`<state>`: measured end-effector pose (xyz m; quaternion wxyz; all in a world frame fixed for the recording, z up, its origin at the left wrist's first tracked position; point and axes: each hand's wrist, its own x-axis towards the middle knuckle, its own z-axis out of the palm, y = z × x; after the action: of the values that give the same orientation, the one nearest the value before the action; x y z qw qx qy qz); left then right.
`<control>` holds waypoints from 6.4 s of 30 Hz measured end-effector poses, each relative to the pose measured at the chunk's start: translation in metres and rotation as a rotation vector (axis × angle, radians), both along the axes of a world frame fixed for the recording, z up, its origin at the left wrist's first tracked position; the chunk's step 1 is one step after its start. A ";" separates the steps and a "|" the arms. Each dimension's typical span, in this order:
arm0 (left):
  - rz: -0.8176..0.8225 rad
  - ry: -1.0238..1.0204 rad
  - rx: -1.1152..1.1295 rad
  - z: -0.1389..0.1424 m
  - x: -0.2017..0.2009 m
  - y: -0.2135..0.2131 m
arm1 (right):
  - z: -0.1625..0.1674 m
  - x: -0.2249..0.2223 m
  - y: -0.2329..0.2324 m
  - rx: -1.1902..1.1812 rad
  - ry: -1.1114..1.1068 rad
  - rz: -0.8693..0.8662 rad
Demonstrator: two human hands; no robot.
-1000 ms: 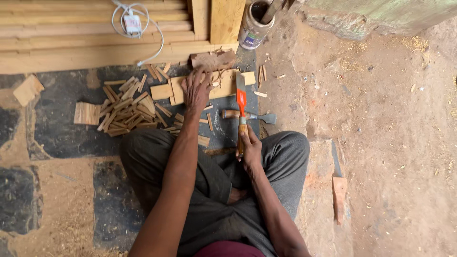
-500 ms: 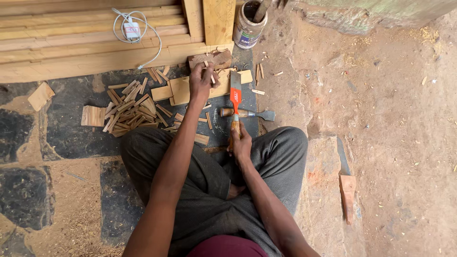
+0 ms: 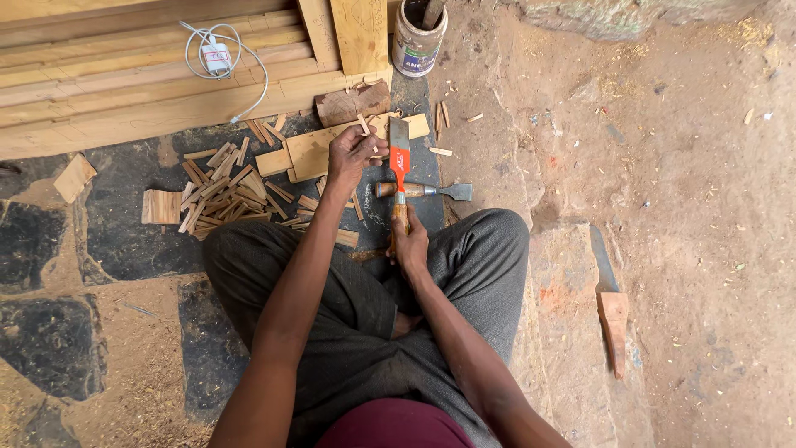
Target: The person sits on a stone floor and uses a chisel to carve and shape a small wooden block, occasionally striking the tool with a mallet, amidst a collection of wood scraps.
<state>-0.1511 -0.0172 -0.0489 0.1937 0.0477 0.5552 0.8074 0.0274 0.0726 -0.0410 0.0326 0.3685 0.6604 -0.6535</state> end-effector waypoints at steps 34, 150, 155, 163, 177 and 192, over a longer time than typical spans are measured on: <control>-0.563 0.356 -1.491 0.026 0.010 -0.091 | 0.030 -0.008 -0.006 0.062 0.011 0.055; 0.260 0.685 -1.362 -0.075 -0.021 -0.026 | 0.023 0.018 0.009 0.598 0.115 0.332; 0.281 0.696 -1.240 -0.066 -0.021 -0.026 | 0.033 0.034 0.017 0.611 0.112 0.358; 0.373 0.748 -1.230 -0.070 -0.022 -0.028 | 0.010 0.016 0.014 0.695 0.168 0.420; 0.232 0.682 -1.296 -0.061 -0.018 -0.025 | 0.000 0.034 0.026 -0.200 0.135 -0.040; 0.381 0.234 -0.677 -0.034 -0.035 -0.010 | -0.023 0.027 0.018 0.012 0.050 0.004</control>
<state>-0.1861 -0.0268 -0.0828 -0.0193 -0.0308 0.8068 0.5897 0.0546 0.0910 -0.0637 0.0153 0.3510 0.6656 -0.6584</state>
